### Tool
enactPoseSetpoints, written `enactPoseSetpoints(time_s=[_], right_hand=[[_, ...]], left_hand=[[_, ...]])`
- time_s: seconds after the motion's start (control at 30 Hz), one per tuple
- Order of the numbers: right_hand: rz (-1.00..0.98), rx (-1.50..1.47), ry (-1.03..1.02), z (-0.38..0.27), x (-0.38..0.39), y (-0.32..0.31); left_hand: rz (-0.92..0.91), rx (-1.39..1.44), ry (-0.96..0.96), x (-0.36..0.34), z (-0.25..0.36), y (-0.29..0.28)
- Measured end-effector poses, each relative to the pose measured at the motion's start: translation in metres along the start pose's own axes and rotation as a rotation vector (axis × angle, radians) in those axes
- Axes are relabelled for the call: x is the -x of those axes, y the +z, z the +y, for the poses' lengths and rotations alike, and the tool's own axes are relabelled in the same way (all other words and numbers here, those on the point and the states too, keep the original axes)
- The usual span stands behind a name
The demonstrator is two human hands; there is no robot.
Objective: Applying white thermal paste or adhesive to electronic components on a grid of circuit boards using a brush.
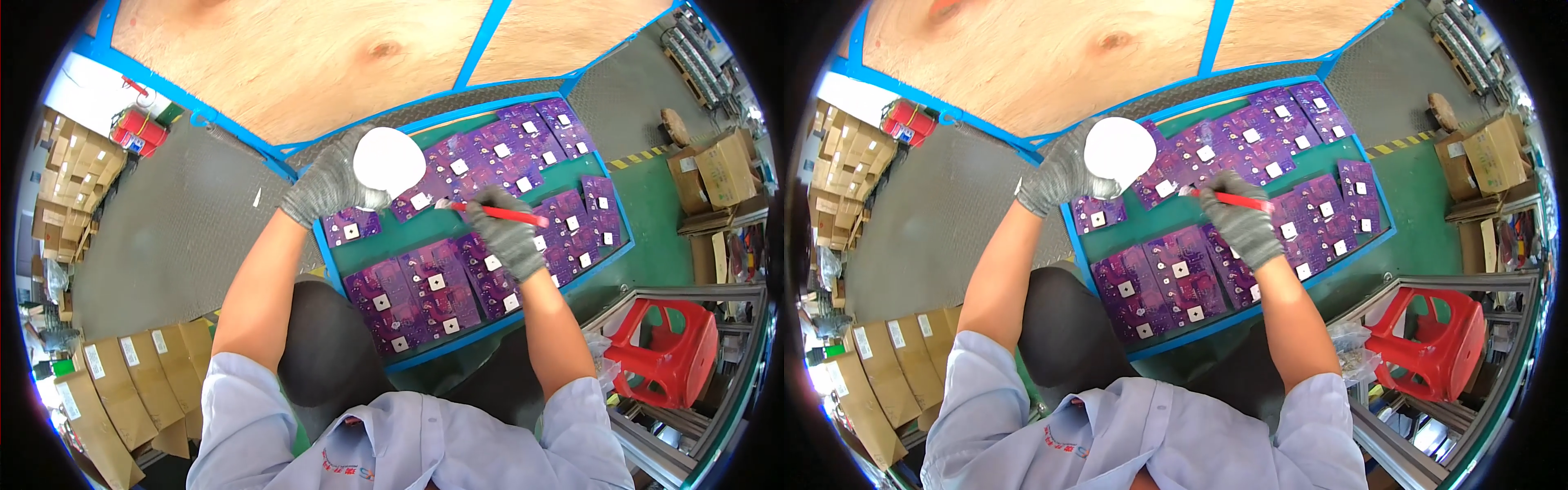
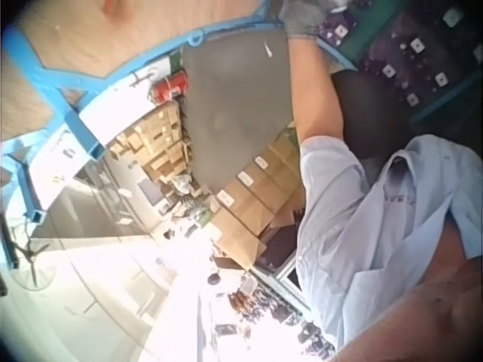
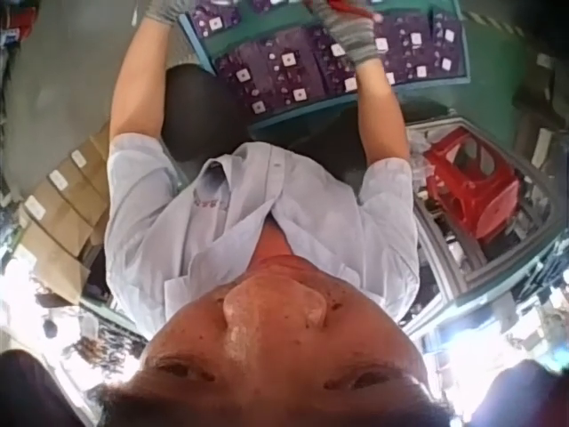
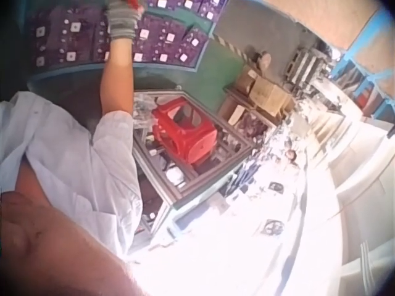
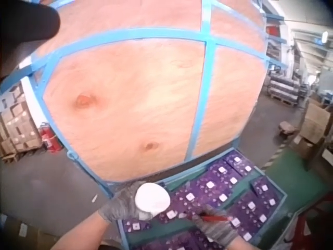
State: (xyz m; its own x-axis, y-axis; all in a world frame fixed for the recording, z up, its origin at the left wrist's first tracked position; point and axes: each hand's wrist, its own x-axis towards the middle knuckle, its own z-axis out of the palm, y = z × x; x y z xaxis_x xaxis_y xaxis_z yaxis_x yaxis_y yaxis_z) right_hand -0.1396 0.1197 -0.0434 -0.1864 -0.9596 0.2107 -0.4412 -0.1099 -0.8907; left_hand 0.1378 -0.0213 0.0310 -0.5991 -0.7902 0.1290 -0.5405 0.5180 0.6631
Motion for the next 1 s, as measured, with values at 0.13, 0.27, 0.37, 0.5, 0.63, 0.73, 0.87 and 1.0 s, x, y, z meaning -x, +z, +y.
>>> enactPoseSetpoints(time_s=[0.13,0.27,0.37,0.5,0.63,0.73,0.87,1.0], right_hand=[[0.099,-0.297,0.095,-0.078,0.01,-0.076],[0.076,0.027,-0.452,-0.113,0.001,-0.075],[-0.039,0.114,-0.613,-0.103,-0.006,-0.05],[-0.114,0.422,-0.523,-0.109,-0.002,-0.033],[0.0,0.422,-0.627,-0.106,-0.001,-0.027],[0.043,0.431,-0.652,-0.109,-0.002,-0.025],[0.101,0.362,-0.606,-0.112,-0.008,-0.024],[0.154,0.148,-0.468,-0.082,-0.04,-0.006]], left_hand=[[-0.047,-0.049,0.082,-0.003,0.019,-0.005],[-0.119,-0.064,0.09,0.0,0.023,-0.001],[-0.195,-0.037,0.083,-0.005,0.029,0.008],[-0.301,0.071,-0.068,-0.002,0.04,0.004],[-0.35,0.138,-0.095,-0.002,0.035,-0.001],[-0.349,0.232,-0.058,0.002,0.03,-0.003],[-0.302,0.044,-0.072,0.006,0.014,-0.014],[-0.096,-0.12,-0.203,0.004,-0.024,-0.027]])
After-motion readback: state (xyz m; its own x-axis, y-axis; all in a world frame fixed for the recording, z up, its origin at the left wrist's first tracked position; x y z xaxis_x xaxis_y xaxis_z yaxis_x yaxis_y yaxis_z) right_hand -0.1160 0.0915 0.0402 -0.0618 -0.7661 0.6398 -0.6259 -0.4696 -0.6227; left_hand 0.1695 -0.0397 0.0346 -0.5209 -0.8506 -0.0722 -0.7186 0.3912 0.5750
